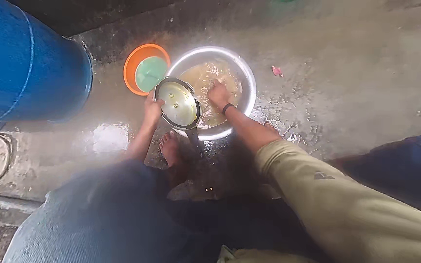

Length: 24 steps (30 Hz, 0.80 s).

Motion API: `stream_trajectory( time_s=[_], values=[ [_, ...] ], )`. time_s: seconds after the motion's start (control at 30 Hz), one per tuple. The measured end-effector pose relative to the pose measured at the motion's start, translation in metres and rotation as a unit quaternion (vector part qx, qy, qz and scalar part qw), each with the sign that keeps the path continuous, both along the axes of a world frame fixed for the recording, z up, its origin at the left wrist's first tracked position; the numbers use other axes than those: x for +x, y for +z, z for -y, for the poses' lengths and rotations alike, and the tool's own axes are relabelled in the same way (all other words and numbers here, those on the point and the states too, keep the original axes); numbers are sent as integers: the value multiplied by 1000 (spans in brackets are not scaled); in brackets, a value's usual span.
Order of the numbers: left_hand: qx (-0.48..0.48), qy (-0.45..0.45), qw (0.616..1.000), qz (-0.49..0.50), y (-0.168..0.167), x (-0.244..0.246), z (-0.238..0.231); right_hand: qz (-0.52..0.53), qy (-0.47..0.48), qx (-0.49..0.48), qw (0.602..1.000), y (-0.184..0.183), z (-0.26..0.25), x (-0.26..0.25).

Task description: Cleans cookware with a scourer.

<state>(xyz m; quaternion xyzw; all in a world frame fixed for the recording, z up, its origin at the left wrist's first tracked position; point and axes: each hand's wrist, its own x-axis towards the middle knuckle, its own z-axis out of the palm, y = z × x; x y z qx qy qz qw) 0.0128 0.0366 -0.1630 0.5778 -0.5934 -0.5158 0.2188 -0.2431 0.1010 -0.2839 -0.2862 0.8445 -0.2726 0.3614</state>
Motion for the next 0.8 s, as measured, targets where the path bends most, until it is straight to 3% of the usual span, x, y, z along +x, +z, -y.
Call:
stream_trajectory(
  time_s=[0.03, 0.1, 0.17, 0.27, 0.43, 0.53, 0.63, 0.73, 0.8],
  values=[
    [6, -2, 1000, 0, -3, -1, -1, 125, -60, -18, 990, 9, 4, 5],
    [15, 0, 1000, -2, -7, -4, -4, 324, -187, -92, 923, 33, 8, 23],
    [31, 0, 1000, -3, -10, -4, -6, 362, -150, -174, 903, 53, 7, 52],
    [45, -3, 999, -9, -13, -7, -9, 265, 39, -201, 942, 59, 22, 102],
    [13, 9, 1000, -24, -23, 1, -7, 182, 80, -239, 950, 65, 15, 149],
    [-14, 15, 1000, -12, -31, 15, -3, 129, 230, -312, 913, 52, -19, 144],
    [-6, 12, 1000, -2, -38, 12, -6, -23, 366, -335, 868, 48, -4, 124],
    [26, -3, 1000, -2, -36, 6, -20, -126, 435, -378, 807, 43, 24, 100],
    [23, 8, 1000, -6, -30, 4, -23, -155, 445, -378, 796, 27, 39, 78]
  ],
)
